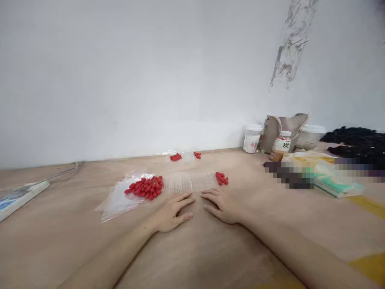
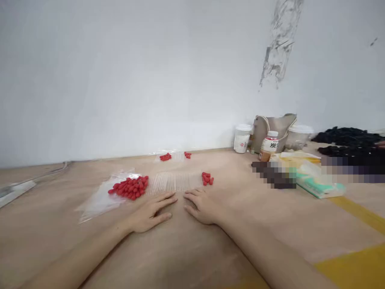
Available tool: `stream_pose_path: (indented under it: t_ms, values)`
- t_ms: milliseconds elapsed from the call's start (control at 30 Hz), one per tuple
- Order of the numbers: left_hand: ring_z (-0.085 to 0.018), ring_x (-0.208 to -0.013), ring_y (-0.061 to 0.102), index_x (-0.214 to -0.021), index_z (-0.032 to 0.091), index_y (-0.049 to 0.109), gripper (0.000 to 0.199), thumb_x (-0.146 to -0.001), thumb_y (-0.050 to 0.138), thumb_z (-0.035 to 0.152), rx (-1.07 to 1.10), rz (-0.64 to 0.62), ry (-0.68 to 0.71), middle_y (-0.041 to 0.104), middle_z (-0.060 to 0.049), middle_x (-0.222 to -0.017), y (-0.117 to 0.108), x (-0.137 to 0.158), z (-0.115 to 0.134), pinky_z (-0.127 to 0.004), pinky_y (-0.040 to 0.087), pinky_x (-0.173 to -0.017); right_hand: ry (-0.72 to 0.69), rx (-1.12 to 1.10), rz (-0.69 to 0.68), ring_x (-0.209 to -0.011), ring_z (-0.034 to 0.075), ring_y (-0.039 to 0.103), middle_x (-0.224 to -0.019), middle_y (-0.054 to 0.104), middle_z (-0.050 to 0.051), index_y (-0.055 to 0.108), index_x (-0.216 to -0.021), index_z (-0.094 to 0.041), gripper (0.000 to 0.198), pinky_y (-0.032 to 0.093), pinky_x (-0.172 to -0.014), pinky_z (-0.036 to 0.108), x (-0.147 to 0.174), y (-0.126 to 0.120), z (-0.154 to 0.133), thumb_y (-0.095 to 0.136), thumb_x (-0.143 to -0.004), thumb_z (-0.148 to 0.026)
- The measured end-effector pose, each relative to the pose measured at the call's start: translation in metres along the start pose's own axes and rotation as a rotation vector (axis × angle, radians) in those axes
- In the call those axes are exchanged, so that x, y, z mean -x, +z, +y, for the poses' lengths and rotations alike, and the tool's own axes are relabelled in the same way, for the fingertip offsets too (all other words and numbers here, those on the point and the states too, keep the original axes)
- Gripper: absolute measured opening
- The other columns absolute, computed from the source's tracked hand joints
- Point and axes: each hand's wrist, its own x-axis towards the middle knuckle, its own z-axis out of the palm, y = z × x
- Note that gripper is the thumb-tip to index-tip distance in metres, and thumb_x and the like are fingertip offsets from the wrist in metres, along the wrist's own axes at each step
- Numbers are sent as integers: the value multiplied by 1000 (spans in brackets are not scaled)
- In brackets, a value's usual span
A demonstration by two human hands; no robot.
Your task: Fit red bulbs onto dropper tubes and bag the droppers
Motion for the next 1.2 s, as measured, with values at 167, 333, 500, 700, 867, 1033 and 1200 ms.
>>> stream_pose_path:
  t_ms: [167,333,500,700,867,1033,1200]
  values:
    - [-21,-127,26,-131,29,32,48,-87,36,47,22,18,59,29,-2,-139,2,-1,-1,-40,20,-104,-11,-30,7,-109,21,44,-119,52,9,50,-119,-17,41,33,-94,39,1,0,1,39,-84,-36]
    - [-22,-124,31,-127,29,40,45,-84,43,43,167,62,65,34,-2,-137,2,0,-1,-41,22,-103,78,-371,64,-107,22,48,-116,55,9,56,-112,-20,38,35,-94,40,3,2,1,47,-80,-39]
    - [-23,-108,50,-108,19,58,38,-82,47,44,770,312,-128,58,-8,-113,-4,7,-9,-39,35,-96,440,-1242,151,-107,21,50,-116,54,12,55,-107,-17,46,35,-96,39,-2,1,7,45,-78,-51]
    - [-23,-103,55,-104,9,54,47,-89,29,46,1667,608,-435,59,-17,-108,-5,13,-26,-38,40,-94,711,-1771,156,-99,21,57,-110,55,19,55,-99,-10,49,41,-93,33,-6,-1,21,40,-80,-52]
    - [-24,-105,53,-103,14,58,36,-81,50,41,1064,417,-263,61,-12,-108,3,18,-5,-42,36,-96,602,-1390,175,-95,21,58,-101,61,13,61,-93,-13,33,41,-92,37,-3,4,12,56,-75,-40]
    - [-21,-120,39,-120,26,50,37,-84,47,33,318,136,45,46,-3,-128,5,27,18,-41,27,-101,71,-546,35,-107,23,50,-113,57,8,62,-104,-23,33,35,-96,42,8,3,-6,57,-74,-36]
    - [-20,-108,48,-111,24,56,31,-82,49,30,151,250,20,53,-5,-118,5,25,21,-36,37,-92,-59,-303,11,-104,20,51,-115,55,9,57,-112,-22,34,39,-90,36,12,4,-13,49,-80,-31]
